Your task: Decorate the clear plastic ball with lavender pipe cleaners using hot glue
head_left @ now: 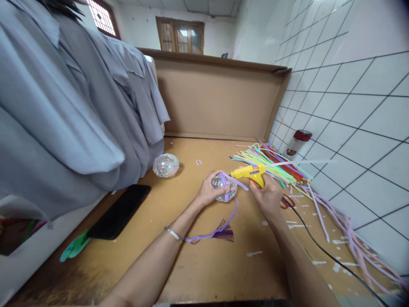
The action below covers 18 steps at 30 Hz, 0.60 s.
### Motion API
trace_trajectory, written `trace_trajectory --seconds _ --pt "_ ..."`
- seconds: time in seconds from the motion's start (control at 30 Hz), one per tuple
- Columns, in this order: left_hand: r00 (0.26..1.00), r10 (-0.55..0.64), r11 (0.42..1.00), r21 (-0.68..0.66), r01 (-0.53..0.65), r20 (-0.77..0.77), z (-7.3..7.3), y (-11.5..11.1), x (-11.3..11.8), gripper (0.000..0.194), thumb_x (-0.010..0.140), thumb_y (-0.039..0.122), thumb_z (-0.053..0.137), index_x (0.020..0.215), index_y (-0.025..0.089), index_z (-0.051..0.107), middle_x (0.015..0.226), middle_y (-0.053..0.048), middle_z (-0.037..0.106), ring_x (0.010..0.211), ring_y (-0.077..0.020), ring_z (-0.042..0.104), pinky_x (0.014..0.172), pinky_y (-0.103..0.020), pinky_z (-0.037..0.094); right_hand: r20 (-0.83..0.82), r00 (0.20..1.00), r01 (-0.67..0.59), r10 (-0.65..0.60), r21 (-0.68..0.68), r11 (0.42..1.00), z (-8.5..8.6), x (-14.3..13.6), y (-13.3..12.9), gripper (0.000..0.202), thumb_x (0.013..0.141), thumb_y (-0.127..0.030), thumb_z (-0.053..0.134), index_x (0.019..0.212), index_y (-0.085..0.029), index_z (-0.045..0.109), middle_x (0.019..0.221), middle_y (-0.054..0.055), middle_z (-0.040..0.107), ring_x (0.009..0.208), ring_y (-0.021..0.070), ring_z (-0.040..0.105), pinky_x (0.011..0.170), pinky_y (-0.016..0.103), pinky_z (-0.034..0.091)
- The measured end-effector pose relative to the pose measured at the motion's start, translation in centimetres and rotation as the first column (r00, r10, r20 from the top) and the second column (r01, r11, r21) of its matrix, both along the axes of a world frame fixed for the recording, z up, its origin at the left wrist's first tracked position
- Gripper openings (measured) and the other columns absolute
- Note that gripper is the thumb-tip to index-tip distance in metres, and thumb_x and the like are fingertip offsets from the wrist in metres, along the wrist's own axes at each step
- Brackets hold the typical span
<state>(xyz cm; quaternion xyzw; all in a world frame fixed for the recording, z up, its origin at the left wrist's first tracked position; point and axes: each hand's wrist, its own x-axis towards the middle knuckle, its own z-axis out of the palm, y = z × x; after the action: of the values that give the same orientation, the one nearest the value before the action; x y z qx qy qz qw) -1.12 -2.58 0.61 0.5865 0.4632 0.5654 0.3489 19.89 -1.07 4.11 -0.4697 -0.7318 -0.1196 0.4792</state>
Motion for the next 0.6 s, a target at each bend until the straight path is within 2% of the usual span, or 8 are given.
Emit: trace_trajectory --seconds 0.6 --pt "1.000 -0.015 1.000 0.002 0.015 0.017 0.10 -0.09 0.06 0.060 0.062 0.033 0.077 0.117 0.016 0.060 0.116 -0.009 0.067 0.107 -0.0253 0.064 0.099 -0.036 0.049 0.029 1.000 -0.010 0.010 -0.013 1.000 0.08 0.02 -0.10 0.020 0.087 -0.037 0.050 0.084 -0.019 0.059 0.075 0.007 0.064 0.067 0.0213 0.056 0.062 0.030 0.038"
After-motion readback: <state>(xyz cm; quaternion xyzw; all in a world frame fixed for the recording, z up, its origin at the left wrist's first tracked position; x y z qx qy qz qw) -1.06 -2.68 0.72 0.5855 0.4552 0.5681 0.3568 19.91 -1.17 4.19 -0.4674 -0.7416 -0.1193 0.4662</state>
